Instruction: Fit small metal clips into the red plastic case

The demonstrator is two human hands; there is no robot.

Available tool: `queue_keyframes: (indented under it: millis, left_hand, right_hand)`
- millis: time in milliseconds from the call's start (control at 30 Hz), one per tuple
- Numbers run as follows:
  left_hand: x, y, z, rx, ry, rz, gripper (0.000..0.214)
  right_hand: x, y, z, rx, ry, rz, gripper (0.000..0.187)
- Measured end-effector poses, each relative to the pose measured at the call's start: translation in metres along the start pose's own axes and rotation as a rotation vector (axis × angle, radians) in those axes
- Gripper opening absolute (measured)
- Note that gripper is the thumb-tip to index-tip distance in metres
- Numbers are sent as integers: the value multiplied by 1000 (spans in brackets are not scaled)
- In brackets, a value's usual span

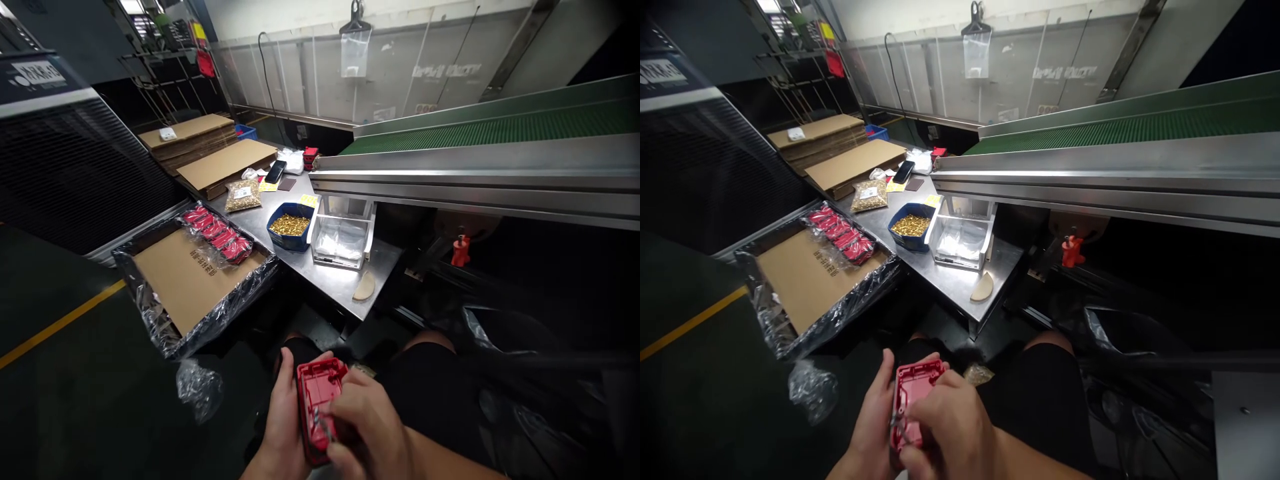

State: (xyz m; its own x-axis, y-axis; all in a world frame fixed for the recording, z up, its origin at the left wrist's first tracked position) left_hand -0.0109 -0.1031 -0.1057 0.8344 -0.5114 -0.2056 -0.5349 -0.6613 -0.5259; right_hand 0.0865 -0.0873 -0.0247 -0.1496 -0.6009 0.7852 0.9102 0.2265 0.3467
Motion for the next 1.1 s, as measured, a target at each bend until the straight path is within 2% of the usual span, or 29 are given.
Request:
queue_keyframes:
  millis: [33, 100, 167, 233, 300, 433, 533, 700, 767, 833, 967, 1033, 1100]
  left_hand:
    - [-3, 6, 1, -77, -87, 57, 58]
    - [-17, 16, -3, -205, -354, 242, 45]
    - [-30, 13, -16, -206, -669, 475, 42]
    - [-32, 2, -29, -125, -896, 677, 44]
    - [-29, -3, -37, -87, -982, 757, 44]
    - [-25, -5, -41, -109, -997, 798, 38]
    - [-26, -11, -40, -98, -1019, 907, 36]
    - [-29, -23, -45, -20, -1148, 1062, 70]
    - [-28, -24, -45, 59, -1103, 1076, 63]
    - [-27, -21, -42, 105, -989, 1041, 46]
    - [-25, -15, -38, 71, -761, 954, 33]
    - [-26, -16, -38, 43, -738, 967, 34]
    - [-27, -19, -40, 23, -775, 1009, 36]
  right_hand:
    - [-12, 3, 1, -48, -162, 53, 19]
    - [-40, 6, -1, -133, -515, 206, 22]
    - [-62, 3, -5, -195, -778, 389, 30]
    - [-75, 1, -5, -253, -879, 490, 37]
    - [-80, -2, -4, -257, -899, 539, 40]
    - [-82, 0, -4, -254, -924, 546, 42]
    - [-81, 4, -2, -252, -918, 527, 43]
    - [-85, 7, 1, -214, -917, 519, 41]
    - [-87, 8, 2, -200, -916, 544, 40]
    - [-88, 8, 4, -177, -910, 553, 40]
    - [-88, 10, 8, -123, -902, 507, 39]
    - [-88, 9, 9, -85, -907, 476, 38]
    - [-86, 8, 10, -46, -916, 457, 38]
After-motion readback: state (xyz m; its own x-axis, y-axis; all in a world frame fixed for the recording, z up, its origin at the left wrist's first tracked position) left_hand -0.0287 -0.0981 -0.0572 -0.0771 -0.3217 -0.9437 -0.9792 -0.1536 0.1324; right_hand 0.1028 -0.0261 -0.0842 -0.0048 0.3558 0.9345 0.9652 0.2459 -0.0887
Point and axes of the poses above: each hand's wrist, its own z-axis towards the middle knuckle, its own y-axis out of the back of the hand, x = y × z, the point moved 7 cm from there along z, towards the middle knuckle, and after that the axes turned 3 degrees about -x, right-handed, at the moved point
